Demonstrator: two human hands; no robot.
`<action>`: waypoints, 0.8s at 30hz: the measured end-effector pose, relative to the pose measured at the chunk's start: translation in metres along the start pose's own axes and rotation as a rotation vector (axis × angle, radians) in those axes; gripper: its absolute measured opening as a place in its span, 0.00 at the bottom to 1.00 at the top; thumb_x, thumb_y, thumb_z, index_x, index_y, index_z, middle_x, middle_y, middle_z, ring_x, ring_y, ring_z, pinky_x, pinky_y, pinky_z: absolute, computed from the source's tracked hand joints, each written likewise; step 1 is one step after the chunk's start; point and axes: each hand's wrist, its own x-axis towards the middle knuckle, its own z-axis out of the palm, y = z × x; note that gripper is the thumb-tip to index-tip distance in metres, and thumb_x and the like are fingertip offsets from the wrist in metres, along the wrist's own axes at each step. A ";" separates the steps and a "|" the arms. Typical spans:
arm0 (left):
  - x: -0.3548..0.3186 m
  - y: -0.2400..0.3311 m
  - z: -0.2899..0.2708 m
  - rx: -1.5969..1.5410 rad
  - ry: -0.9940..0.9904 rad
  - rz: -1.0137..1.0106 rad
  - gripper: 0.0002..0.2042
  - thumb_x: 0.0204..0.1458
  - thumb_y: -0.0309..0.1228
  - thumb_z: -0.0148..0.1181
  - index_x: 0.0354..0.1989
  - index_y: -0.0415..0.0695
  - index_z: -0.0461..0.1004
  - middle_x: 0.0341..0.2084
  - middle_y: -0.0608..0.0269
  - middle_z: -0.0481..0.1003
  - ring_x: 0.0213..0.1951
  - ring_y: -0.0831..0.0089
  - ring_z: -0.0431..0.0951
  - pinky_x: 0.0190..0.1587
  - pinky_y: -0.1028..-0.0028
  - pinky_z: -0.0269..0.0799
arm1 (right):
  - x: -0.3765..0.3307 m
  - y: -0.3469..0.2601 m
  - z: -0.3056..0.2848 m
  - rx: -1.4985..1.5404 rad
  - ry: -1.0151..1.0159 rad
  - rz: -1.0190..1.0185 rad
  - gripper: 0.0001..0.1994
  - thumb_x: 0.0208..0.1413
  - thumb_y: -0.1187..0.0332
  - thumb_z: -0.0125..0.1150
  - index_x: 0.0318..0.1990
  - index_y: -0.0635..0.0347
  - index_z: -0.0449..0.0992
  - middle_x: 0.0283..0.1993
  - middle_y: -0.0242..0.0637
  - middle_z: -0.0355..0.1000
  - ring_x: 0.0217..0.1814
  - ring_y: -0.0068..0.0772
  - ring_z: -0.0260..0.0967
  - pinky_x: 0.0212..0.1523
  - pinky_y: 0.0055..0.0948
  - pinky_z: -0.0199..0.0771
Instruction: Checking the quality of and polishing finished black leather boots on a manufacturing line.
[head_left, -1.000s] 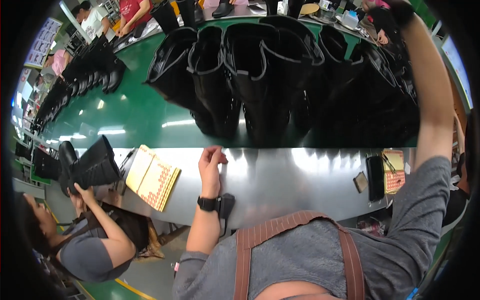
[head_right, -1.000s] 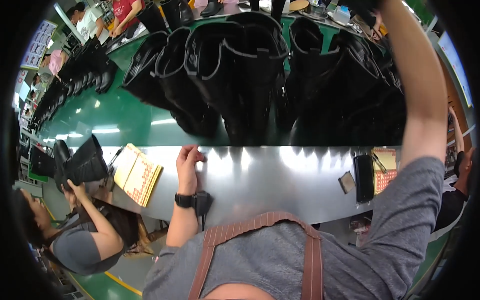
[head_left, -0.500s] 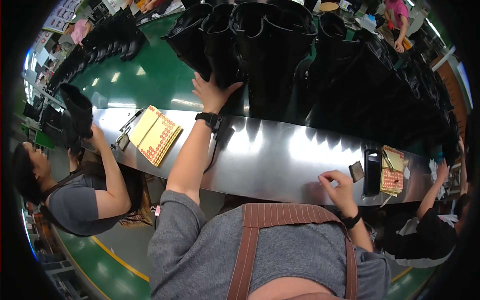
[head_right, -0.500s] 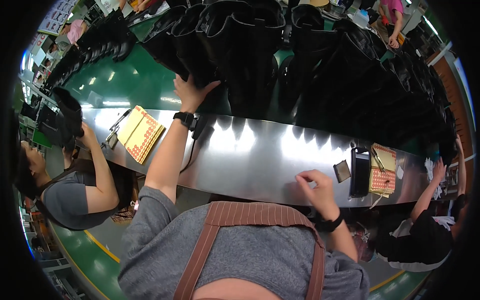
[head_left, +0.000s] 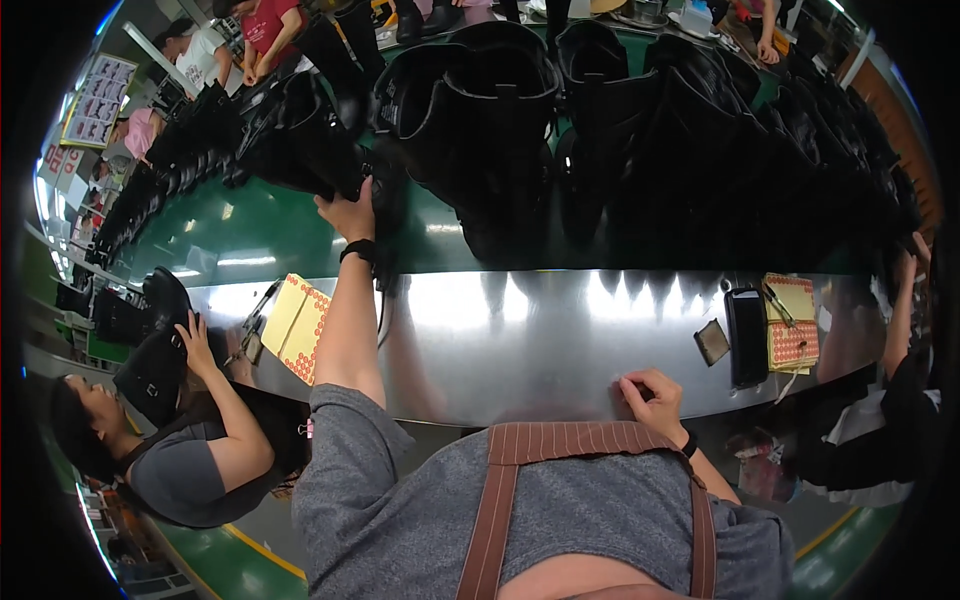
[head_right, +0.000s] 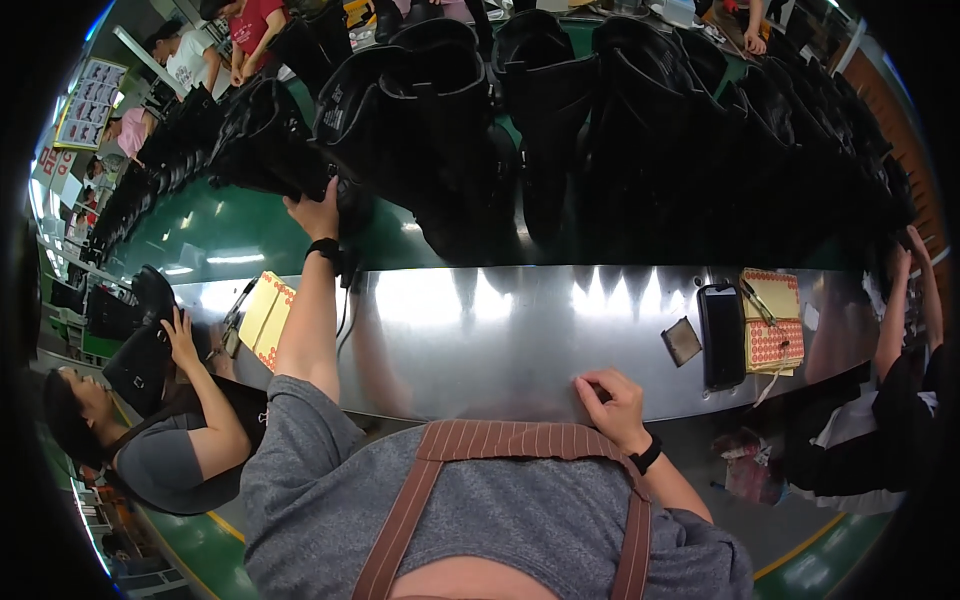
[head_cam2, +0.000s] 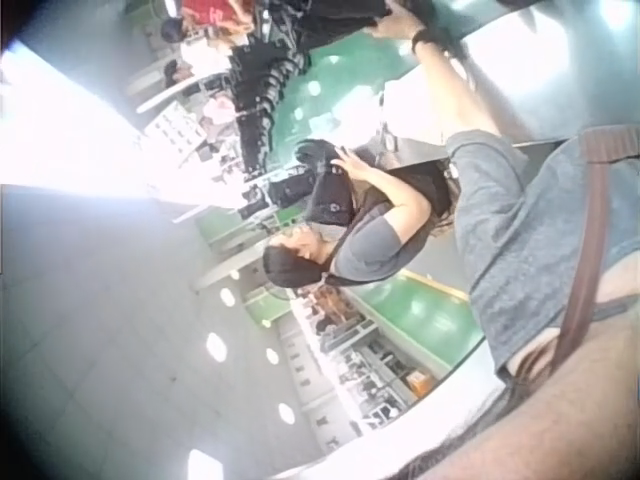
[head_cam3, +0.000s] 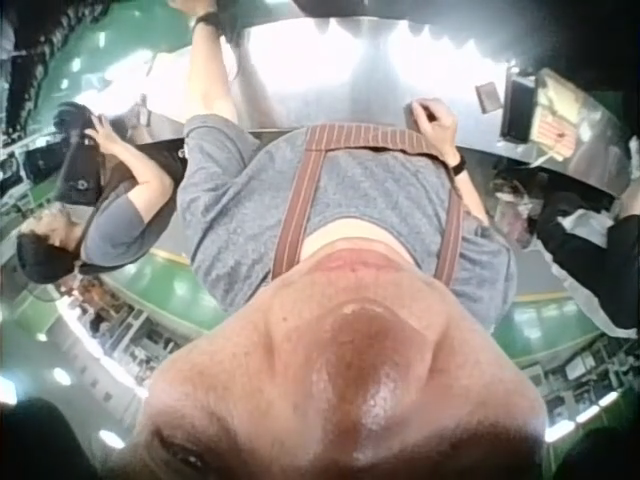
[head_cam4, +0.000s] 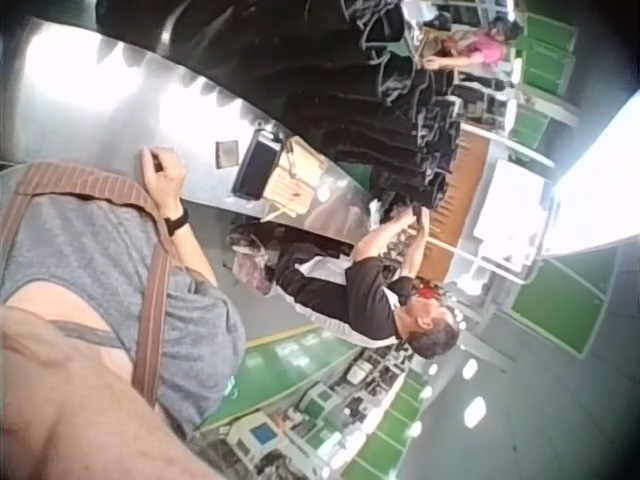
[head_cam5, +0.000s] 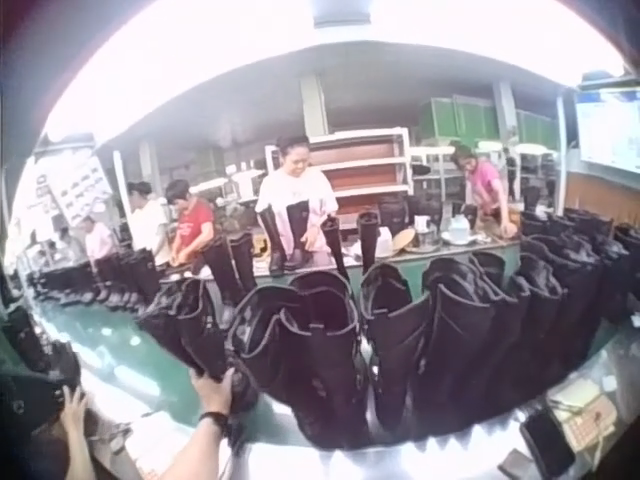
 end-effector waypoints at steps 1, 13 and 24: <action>-0.001 -0.003 0.001 0.105 -0.056 -0.101 0.32 0.37 0.55 0.68 0.44 0.38 0.78 0.56 0.31 0.57 0.57 0.37 0.60 0.59 0.55 0.60 | 0.000 0.000 0.000 -0.010 -0.027 0.021 0.03 0.50 0.73 0.64 0.30 0.62 0.78 0.25 0.37 0.74 0.23 0.27 0.71 0.24 0.23 0.69; -0.126 0.176 -0.135 -0.352 -0.268 0.279 0.15 0.43 0.34 0.68 0.40 0.43 0.75 0.58 0.45 0.59 0.62 0.47 0.56 0.62 0.56 0.52 | -0.001 -0.002 -0.001 0.054 0.001 0.003 0.03 0.50 0.73 0.64 0.30 0.63 0.78 0.26 0.37 0.74 0.24 0.29 0.70 0.25 0.24 0.68; -0.080 0.245 -0.037 -0.251 -0.275 -0.099 0.24 0.43 0.48 0.66 0.40 0.39 0.78 0.51 0.36 0.66 0.50 0.40 0.68 0.59 0.55 0.59 | -0.006 0.000 -0.004 0.066 0.001 -0.045 0.04 0.50 0.72 0.64 0.30 0.62 0.78 0.25 0.37 0.73 0.23 0.29 0.70 0.25 0.25 0.68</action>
